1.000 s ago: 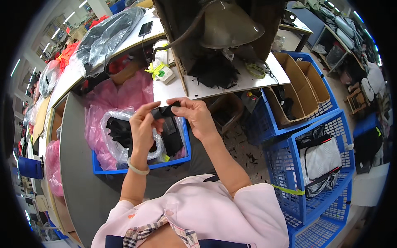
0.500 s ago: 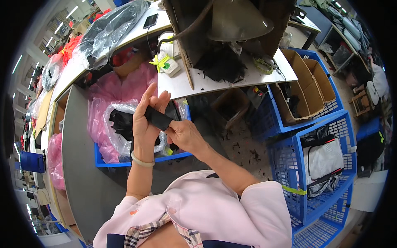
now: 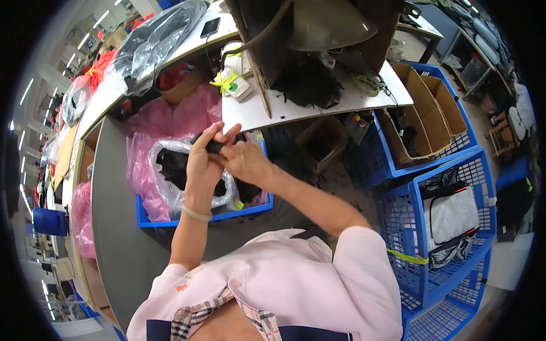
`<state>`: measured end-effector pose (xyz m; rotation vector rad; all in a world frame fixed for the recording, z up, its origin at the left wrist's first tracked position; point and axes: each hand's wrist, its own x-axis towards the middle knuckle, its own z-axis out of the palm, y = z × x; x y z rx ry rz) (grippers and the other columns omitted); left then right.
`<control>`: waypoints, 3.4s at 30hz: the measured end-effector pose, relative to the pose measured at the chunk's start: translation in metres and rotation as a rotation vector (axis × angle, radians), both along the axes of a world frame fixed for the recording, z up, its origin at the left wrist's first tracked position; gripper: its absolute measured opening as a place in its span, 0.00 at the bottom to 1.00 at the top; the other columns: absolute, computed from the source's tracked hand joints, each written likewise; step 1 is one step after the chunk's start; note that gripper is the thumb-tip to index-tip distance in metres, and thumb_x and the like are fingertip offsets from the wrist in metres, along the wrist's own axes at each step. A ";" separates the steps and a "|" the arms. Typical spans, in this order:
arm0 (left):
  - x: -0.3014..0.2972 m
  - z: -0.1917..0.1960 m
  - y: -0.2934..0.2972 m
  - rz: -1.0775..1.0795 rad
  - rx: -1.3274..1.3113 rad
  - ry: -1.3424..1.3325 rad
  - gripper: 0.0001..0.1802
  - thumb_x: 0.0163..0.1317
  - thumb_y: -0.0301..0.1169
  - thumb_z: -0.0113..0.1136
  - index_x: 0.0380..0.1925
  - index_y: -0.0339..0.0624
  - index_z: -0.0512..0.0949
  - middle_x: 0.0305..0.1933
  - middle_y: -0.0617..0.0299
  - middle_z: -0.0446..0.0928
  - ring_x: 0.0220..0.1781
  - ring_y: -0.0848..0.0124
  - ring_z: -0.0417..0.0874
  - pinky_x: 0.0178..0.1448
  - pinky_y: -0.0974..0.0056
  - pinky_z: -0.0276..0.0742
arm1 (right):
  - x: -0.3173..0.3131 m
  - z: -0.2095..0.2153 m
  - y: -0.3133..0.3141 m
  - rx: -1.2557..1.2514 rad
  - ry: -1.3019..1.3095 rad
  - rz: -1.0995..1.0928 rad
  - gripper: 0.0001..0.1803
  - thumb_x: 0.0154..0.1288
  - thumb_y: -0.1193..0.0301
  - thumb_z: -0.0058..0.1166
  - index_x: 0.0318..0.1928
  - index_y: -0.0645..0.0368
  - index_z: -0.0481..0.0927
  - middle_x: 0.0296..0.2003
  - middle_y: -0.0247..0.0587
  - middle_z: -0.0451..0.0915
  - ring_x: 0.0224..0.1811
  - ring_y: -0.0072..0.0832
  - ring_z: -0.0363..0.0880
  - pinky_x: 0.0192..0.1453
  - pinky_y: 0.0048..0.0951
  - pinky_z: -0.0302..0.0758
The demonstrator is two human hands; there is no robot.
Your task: The person is using a wooden stick to apply a substance to the edges of fabric straps in a factory environment.
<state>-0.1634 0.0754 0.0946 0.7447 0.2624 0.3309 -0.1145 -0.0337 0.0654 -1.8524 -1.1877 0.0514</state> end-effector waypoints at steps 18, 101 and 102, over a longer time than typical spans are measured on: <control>0.014 -0.027 -0.003 0.023 -0.052 0.118 0.19 0.68 0.41 0.47 0.25 0.37 0.73 0.42 0.39 0.79 0.54 0.53 0.76 0.62 0.57 0.67 | -0.007 -0.028 0.017 0.479 -0.093 -0.256 0.03 0.58 0.77 0.50 0.33 0.61 0.77 0.22 0.50 0.74 0.20 0.37 0.75 0.24 0.30 0.71; 0.036 0.029 0.073 0.198 0.169 -0.207 0.24 0.66 0.42 0.51 0.11 0.49 0.64 0.08 0.68 0.63 0.04 0.79 0.57 0.46 0.66 0.79 | -0.057 0.001 -0.050 0.235 0.879 -0.119 0.17 0.67 0.74 0.49 0.56 0.54 0.76 0.18 0.29 0.70 0.15 0.10 0.60 0.15 0.14 0.54; 0.032 0.034 0.079 0.196 0.185 -0.254 0.24 0.67 0.42 0.50 0.11 0.49 0.63 0.08 0.68 0.63 0.04 0.79 0.57 0.45 0.66 0.79 | -0.059 0.003 -0.047 0.266 1.050 -0.047 0.17 0.67 0.73 0.49 0.56 0.54 0.75 0.19 0.30 0.70 0.15 0.11 0.60 0.15 0.14 0.53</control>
